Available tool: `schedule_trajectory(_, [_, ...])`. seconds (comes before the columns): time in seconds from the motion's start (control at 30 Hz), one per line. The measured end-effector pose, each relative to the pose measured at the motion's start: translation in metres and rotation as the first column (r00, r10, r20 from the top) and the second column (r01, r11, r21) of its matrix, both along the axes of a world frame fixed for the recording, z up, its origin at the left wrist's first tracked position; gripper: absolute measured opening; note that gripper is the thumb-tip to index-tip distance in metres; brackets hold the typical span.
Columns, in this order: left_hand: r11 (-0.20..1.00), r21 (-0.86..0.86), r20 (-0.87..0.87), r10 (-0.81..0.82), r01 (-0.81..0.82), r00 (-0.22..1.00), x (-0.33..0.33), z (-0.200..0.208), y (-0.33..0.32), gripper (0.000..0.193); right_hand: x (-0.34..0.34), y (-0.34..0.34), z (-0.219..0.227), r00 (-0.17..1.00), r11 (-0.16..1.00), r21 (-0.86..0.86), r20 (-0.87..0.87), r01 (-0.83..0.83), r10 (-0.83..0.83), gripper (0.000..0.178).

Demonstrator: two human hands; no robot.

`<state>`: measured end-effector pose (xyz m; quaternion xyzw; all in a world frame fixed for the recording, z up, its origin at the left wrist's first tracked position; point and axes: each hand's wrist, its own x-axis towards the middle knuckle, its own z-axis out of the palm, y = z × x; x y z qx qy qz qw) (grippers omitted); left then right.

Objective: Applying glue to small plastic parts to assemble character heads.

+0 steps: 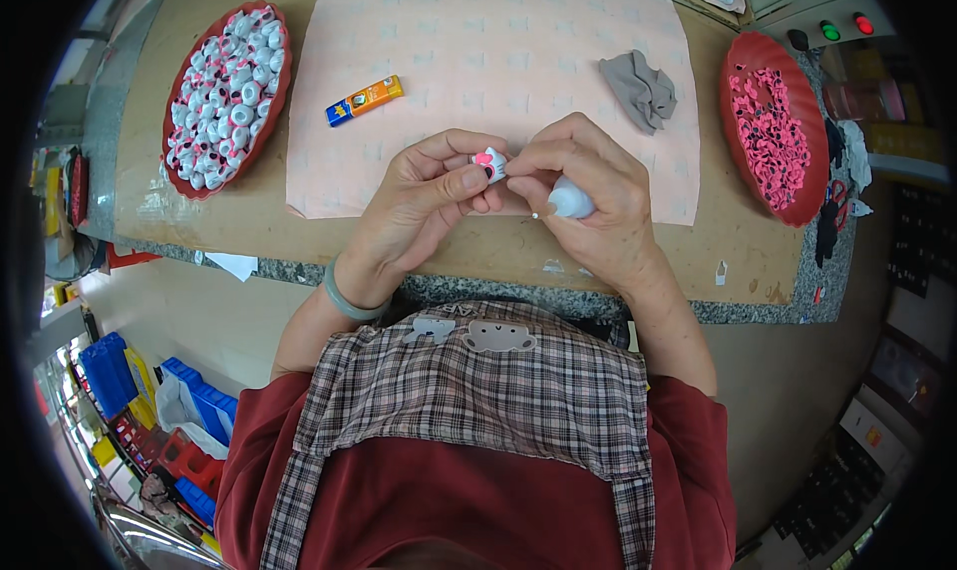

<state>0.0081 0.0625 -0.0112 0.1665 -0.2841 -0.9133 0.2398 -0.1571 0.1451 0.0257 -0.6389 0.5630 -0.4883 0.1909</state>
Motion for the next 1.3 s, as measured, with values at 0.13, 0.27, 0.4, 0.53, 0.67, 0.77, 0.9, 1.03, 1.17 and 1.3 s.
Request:
schedule_trajectory(0.13, [0.999,-0.030,0.027,-0.018,0.019,0.999,-0.001,-0.001,0.001,0.025,0.001,0.000,-0.002,0.999,0.999,-0.031,-0.036,-0.013,0.012,0.019])
schedule_trajectory(0.27, [0.998,-0.052,0.049,-0.037,0.039,0.998,-0.002,-0.002,0.001,0.026,-0.002,0.001,-0.005,0.992,0.997,-0.059,-0.126,-0.041,0.034,0.021])
schedule_trajectory(0.4, [0.990,-0.127,0.113,-0.048,0.062,0.992,-0.003,-0.003,0.001,0.025,-0.007,0.000,-0.007,0.981,0.993,-0.093,-0.183,-0.073,0.055,0.022])
schedule_trajectory(0.53, [0.981,-0.187,0.145,-0.025,0.052,0.989,-0.004,0.001,0.002,0.023,-0.007,0.001,-0.007,0.978,0.992,-0.097,-0.201,-0.075,0.055,0.021])
schedule_trajectory(0.67, [0.979,-0.193,0.188,-0.027,0.064,0.982,-0.004,0.003,0.002,0.024,-0.005,0.002,-0.008,0.980,0.994,-0.097,-0.195,-0.059,0.039,0.020])
schedule_trajectory(0.77, [0.978,-0.197,0.207,-0.027,0.069,0.978,-0.005,0.002,0.003,0.024,-0.005,0.002,-0.011,0.976,0.990,-0.130,-0.215,-0.053,0.024,0.019])
schedule_trajectory(0.9, [0.988,-0.145,0.170,-0.032,0.058,0.985,-0.005,-0.001,0.004,0.025,-0.007,0.001,-0.014,0.960,0.973,-0.220,-0.279,-0.068,0.004,0.019])
schedule_trajectory(1.03, [0.997,-0.048,0.147,-0.045,0.052,0.988,-0.005,-0.001,0.007,0.025,-0.009,0.002,-0.014,0.947,0.958,-0.270,-0.320,-0.098,0.007,0.018])
schedule_trajectory(1.17, [0.998,-0.026,0.134,-0.055,0.059,0.989,-0.006,-0.003,0.008,0.025,-0.010,0.003,-0.015,0.943,0.962,-0.244,-0.330,-0.125,0.039,0.018])
schedule_trajectory(1.3, [0.997,0.036,0.071,-0.066,0.064,0.995,-0.008,-0.001,0.008,0.025,-0.011,0.000,-0.009,0.965,0.974,-0.190,-0.255,-0.119,0.068,0.017])
